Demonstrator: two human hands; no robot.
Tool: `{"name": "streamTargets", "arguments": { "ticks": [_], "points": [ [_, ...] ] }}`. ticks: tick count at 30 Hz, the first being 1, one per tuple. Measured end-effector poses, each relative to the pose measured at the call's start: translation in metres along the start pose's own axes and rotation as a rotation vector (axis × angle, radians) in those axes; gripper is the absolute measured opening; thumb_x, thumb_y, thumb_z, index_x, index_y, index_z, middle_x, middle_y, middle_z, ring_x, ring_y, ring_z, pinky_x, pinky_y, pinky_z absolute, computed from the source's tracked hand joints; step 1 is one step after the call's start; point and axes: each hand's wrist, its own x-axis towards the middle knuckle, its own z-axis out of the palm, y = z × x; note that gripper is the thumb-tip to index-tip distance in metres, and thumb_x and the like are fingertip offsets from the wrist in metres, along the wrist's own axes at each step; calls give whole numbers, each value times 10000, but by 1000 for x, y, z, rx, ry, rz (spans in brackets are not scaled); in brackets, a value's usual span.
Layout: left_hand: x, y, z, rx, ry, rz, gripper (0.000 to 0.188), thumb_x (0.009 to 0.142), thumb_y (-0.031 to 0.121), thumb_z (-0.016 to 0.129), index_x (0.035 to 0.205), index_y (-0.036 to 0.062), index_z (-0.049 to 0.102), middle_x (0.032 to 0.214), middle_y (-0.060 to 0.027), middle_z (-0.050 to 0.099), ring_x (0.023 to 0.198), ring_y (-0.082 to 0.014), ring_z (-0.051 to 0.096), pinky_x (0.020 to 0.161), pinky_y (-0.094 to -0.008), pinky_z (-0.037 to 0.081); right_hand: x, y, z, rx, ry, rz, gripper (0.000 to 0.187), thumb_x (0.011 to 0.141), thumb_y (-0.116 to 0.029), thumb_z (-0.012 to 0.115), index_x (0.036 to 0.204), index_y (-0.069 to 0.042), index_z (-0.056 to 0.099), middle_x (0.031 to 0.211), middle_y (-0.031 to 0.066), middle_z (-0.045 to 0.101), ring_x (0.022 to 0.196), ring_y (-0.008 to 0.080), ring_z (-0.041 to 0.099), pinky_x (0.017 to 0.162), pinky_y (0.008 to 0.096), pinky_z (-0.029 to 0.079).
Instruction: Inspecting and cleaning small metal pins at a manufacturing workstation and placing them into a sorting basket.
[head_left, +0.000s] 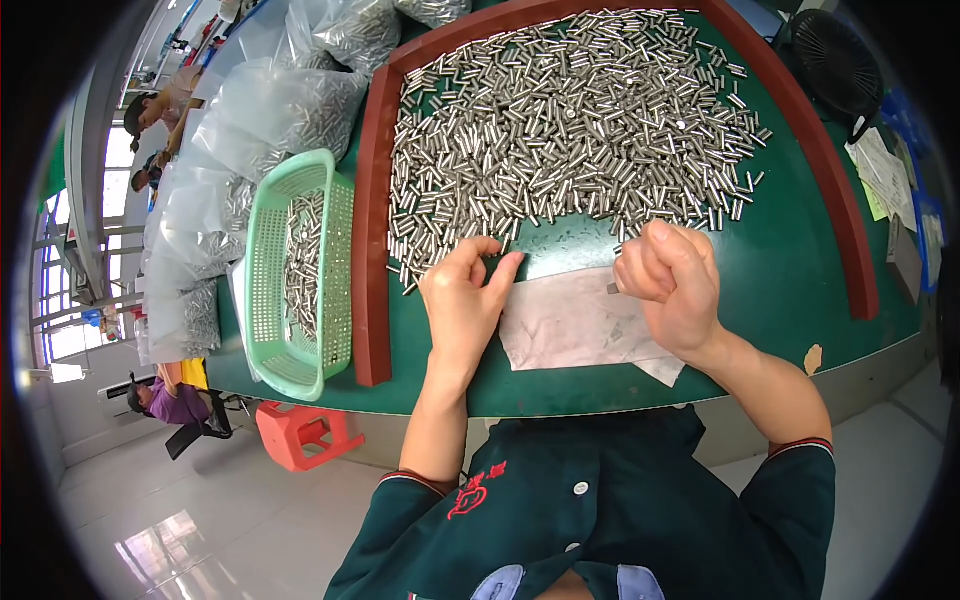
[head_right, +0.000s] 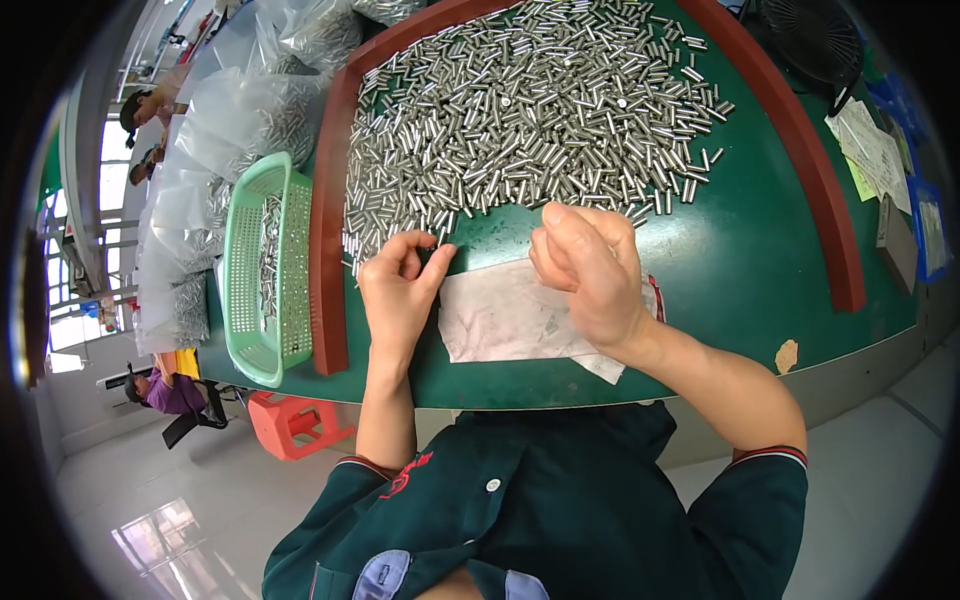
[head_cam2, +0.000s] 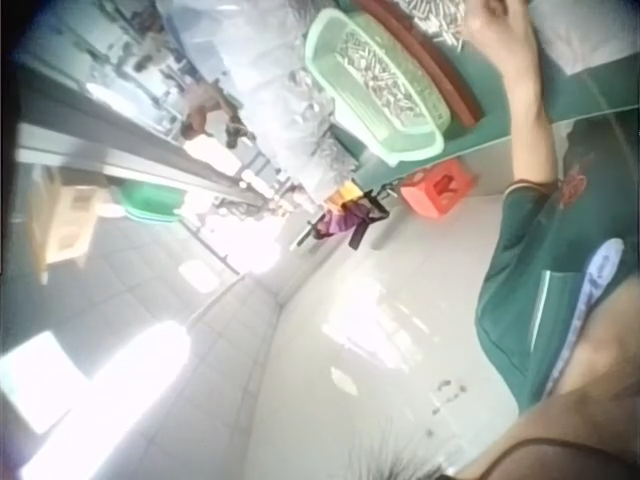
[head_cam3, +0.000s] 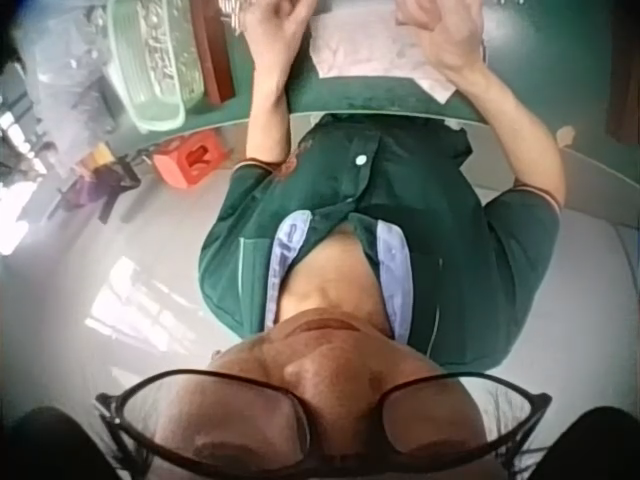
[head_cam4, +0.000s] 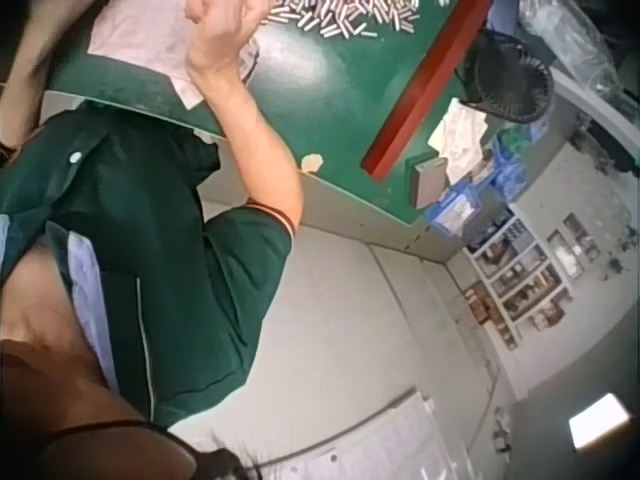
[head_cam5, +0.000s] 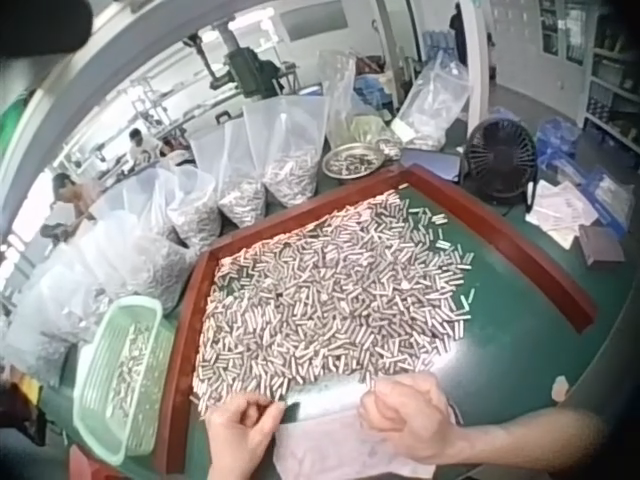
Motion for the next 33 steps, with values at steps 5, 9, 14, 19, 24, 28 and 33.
{"name": "streamTargets", "arguments": {
  "ticks": [5, 9, 14, 19, 24, 28, 33],
  "points": [
    [0, 2, 5, 111, 3, 27, 122, 662, 99, 693, 708, 32, 602, 430, -27, 365, 359, -151, 360, 383, -309, 302, 0, -1, 1, -5, 3, -9, 421, 876, -180, 401, 494, -104, 240, 433, -30, 262, 419, 58, 183, 414, 238, 184],
    [-5, 10, 3, -42, -73, 94, 56, 675, 53, 658, 702, 35, 613, 433, -28, 381, 359, -143, 368, 379, -278, 309, -1, -1, 0, -2, -1, -8, 420, 879, -179, 401, 498, -99, 244, 435, -29, 264, 420, 57, 186, 417, 237, 184],
    [-16, 29, 9, -224, -384, 352, 57, 674, 26, 648, 720, 25, 614, 537, -84, 519, 456, -220, 500, 439, -310, 390, -3, -2, 1, -38, -30, -64, 409, 881, -187, 349, 492, -116, 246, 407, -24, 235, 394, 78, 156, 407, 253, 179],
    [-15, 30, 9, -217, -417, 301, 42, 679, 20, 640, 705, 23, 606, 538, -87, 517, 458, -226, 500, 441, -313, 391, -2, 2, 1, 69, -43, -6, 407, 880, -201, 346, 493, -121, 246, 401, -28, 231, 385, 79, 149, 407, 253, 181],
    [-15, 28, 14, -257, -383, 335, 75, 669, 4, 658, 736, 3, 624, 482, -55, 449, 394, -123, 391, 392, -261, 317, -2, 2, 1, 103, -5, 45, 414, 881, -211, 346, 489, -130, 241, 399, -32, 229, 385, 76, 148, 410, 250, 179],
    [-16, 26, 13, -255, -382, 323, 79, 668, 3, 658, 739, 2, 624, 483, -54, 450, 393, -123, 389, 392, -261, 317, -1, 3, 3, 105, -4, 39, 418, 885, -221, 338, 488, -132, 247, 398, -34, 227, 383, 77, 145, 410, 250, 178],
    [-16, 26, 14, -254, -385, 336, 82, 668, 3, 657, 742, -1, 623, 494, -62, 473, 398, -126, 407, 397, -258, 330, -3, 3, 0, 172, -28, 35, 415, 878, -200, 400, 504, -108, 245, 428, -29, 242, 410, 64, 184, 408, 239, 177]
  ]
}}
